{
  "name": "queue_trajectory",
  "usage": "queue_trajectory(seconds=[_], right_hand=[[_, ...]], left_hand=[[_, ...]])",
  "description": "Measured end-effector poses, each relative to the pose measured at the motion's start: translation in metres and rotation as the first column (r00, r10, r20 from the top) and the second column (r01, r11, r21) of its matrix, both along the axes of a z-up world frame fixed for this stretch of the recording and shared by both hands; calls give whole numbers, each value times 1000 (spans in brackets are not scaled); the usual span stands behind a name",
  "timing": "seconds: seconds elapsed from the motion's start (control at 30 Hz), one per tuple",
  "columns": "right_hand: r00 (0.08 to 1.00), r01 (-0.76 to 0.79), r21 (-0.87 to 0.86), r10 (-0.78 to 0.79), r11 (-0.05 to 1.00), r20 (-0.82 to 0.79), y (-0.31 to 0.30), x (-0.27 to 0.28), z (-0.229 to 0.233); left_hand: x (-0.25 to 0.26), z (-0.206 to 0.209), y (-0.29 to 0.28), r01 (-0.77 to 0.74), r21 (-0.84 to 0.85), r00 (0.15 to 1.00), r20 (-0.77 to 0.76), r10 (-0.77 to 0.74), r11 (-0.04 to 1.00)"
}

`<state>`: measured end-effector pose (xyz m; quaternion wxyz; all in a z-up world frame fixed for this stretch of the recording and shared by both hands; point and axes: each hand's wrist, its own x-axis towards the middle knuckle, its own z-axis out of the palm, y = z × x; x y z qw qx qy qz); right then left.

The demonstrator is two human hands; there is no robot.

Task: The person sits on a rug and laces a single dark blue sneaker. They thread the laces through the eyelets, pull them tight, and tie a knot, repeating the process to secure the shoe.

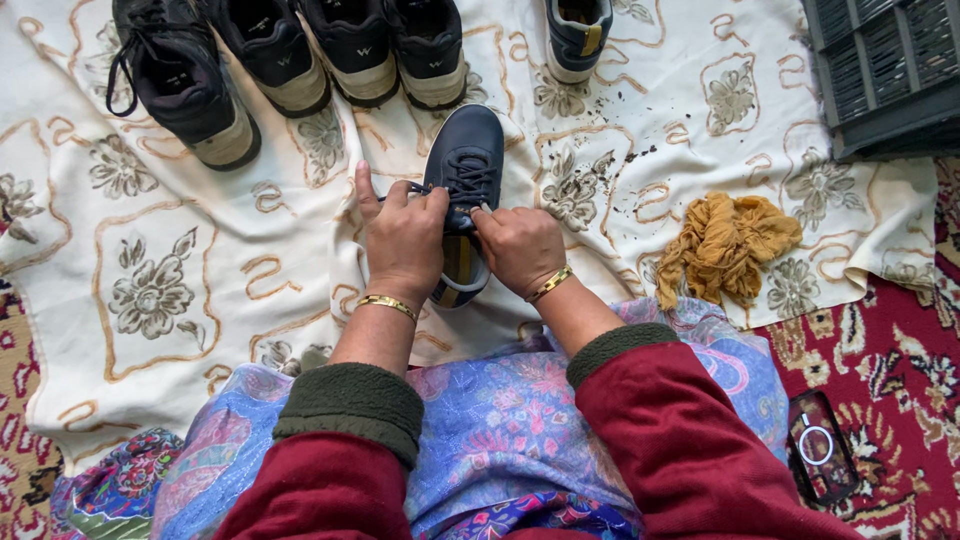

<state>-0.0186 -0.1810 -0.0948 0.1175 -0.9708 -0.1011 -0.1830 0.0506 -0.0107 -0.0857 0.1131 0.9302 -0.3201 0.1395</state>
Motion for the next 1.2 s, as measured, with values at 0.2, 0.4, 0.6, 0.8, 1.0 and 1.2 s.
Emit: queue_trajectory(seconds=[0.2,0.4,0.6,0.8,1.0,1.2], right_hand=[[1000,18,17,-18,1000,11,0,0,-1],[999,19,13,-20,1000,38,3,0,-3],[999,25,-3,-25,1000,29,3,1,-4],[999,30,21,-30,999,12,10,5,-4],[999,47,44,-48,998,10,12,5,-6],[998,64,49,-64,997,-17,13,5,-5]], left_hand=[[-9,3,-1,74,78,996,39,-77,994],[-4,5,-2,233,274,939,188,-289,933],[12,-5,9,330,134,944,-48,-327,934],[12,-15,7,17,-236,995,-94,-40,972],[7,-14,-12,-335,-381,906,-380,184,862],[7,-10,-7,-359,-376,885,-427,184,854]])
